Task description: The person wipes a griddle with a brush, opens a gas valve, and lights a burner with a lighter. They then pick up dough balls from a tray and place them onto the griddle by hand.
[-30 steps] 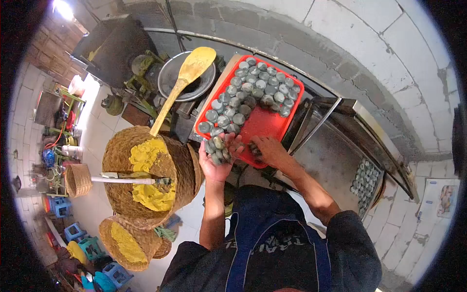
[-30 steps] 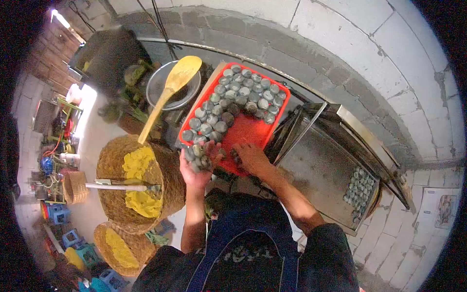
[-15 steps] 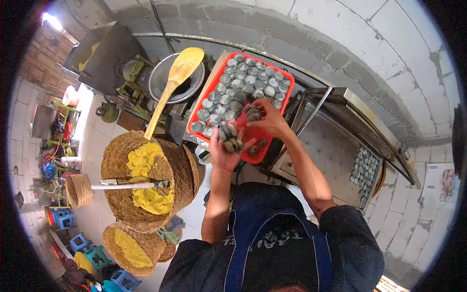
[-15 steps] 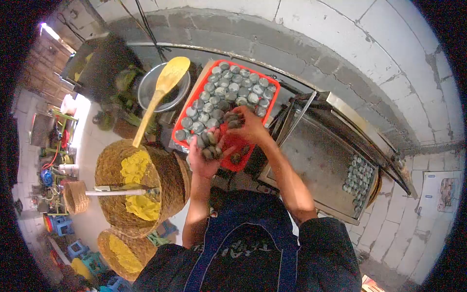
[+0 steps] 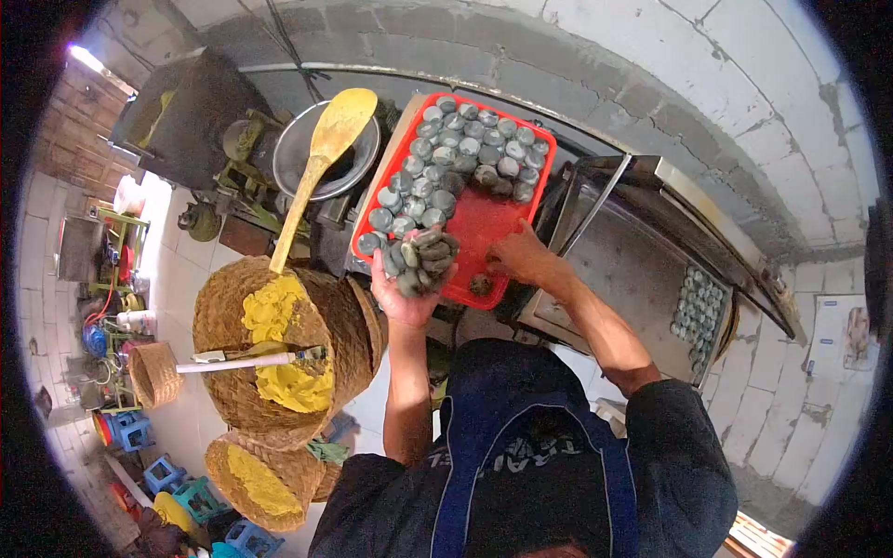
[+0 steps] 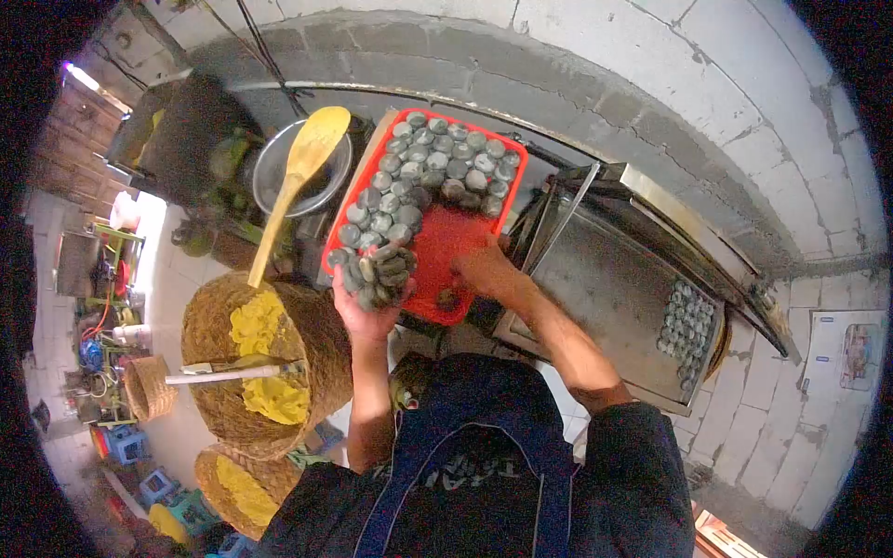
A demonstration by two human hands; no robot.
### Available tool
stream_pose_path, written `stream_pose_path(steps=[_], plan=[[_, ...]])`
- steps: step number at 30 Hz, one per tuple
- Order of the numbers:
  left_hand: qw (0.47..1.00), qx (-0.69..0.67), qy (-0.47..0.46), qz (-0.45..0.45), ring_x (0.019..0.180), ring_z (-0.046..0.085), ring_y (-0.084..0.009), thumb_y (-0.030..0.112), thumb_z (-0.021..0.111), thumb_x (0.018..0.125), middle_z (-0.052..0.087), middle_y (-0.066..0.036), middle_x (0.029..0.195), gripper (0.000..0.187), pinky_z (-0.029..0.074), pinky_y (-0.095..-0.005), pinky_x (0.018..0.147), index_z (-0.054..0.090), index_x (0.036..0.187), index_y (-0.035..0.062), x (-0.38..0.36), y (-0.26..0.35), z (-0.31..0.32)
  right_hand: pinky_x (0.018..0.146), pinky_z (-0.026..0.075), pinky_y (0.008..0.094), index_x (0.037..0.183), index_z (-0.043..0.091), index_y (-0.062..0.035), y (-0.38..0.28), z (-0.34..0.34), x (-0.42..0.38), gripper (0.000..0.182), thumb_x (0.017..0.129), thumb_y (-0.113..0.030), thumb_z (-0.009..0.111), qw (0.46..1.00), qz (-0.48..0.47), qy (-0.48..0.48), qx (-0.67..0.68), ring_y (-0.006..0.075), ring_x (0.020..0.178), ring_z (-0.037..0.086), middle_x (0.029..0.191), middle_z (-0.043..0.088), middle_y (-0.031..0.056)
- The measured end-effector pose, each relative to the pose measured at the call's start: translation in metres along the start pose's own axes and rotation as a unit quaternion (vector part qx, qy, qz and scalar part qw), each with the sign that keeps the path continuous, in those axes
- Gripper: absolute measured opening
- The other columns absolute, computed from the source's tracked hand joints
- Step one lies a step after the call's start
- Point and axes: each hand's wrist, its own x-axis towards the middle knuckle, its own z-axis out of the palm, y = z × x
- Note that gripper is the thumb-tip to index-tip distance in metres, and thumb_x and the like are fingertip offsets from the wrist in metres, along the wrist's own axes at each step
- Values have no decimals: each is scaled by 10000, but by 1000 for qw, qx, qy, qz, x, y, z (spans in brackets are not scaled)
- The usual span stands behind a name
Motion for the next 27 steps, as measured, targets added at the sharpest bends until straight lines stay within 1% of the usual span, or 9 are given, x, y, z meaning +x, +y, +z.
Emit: stream_pose_path(steps=[2,5,15,17,20,22,25,26,27], plan=[[1000,-9,15,3,1255,510,-417,627,349,938,479,-193,1433,706,460,-636,930,505,1344,72,-5,6,1,769,513,510,1021,695,-77,-1,-18,14,283,856,-297,631,964,112,-121,207,393,922,654,996,686,189],[998,-34,59,5,1268,496,-421,619,369,934,473,-181,1444,690,437,-636,954,503,1352,88,-16,13,1,735,520,523,993,696,-67,-8,11,16,273,870,-293,605,955,9,-43,292,399,890,660,927,679,202],[983,-12,172,62,1319,441,-399,552,565,883,471,-171,1450,673,392,-660,981,493,1390,116,-28,13,9,781,505,516,1094,594,-15,-45,23,-5,302,861,-207,599,973,-19,-33,228,411,926,626,940,586,244],[1000,12,-14,18,1300,480,-324,464,555,930,495,-125,1440,594,435,-603,987,470,1413,128,-27,13,1,769,506,503,1023,604,11,-58,-55,-20,237,859,-158,576,928,71,-88,354,415,898,630,873,589,232],[1000,-15,-20,-5,1301,483,-314,461,599,913,501,-99,1441,574,455,-600,972,522,1372,126,-26,8,8,801,542,405,1067,657,3,-34,33,9,353,818,-247,666,991,-27,-70,112,295,968,678,1084,689,197],[1000,2,-21,-4,1300,487,-304,449,607,912,497,-79,1449,568,454,-599,976,526,1368,120,-27,2,14,787,527,385,1065,665,8,-25,28,-21,276,871,-181,608,823,-17,188,536,311,928,666,973,703,154],[997,-1,-61,-54,1315,467,-304,439,582,928,466,-79,1476,566,449,-595,985,497,1402,142,-32,-15,34,812,532,338,1171,652,-17,-16,8,-87,357,870,-208,663,673,44,148,723,221,963,661,1091,700,96],[990,-12,-114,-79,1453,236,-341,528,451,973,302,-80,1573,608,403,-626,1023,417,1465,173,-31,-21,33,807,539,329,1219,628,-37,-14,4,-119,381,872,-180,690,554,62,112,823,166,976,644,1122,673,61],[988,40,-128,-79,1376,394,-274,452,539,950,353,-69,1552,605,431,-601,1004,415,1467,165,-31,-27,34,807,539,329,1219,628,-37,-14,14,-150,381,872,-180,690,551,68,122,823,166,976,644,1122,673,61]])
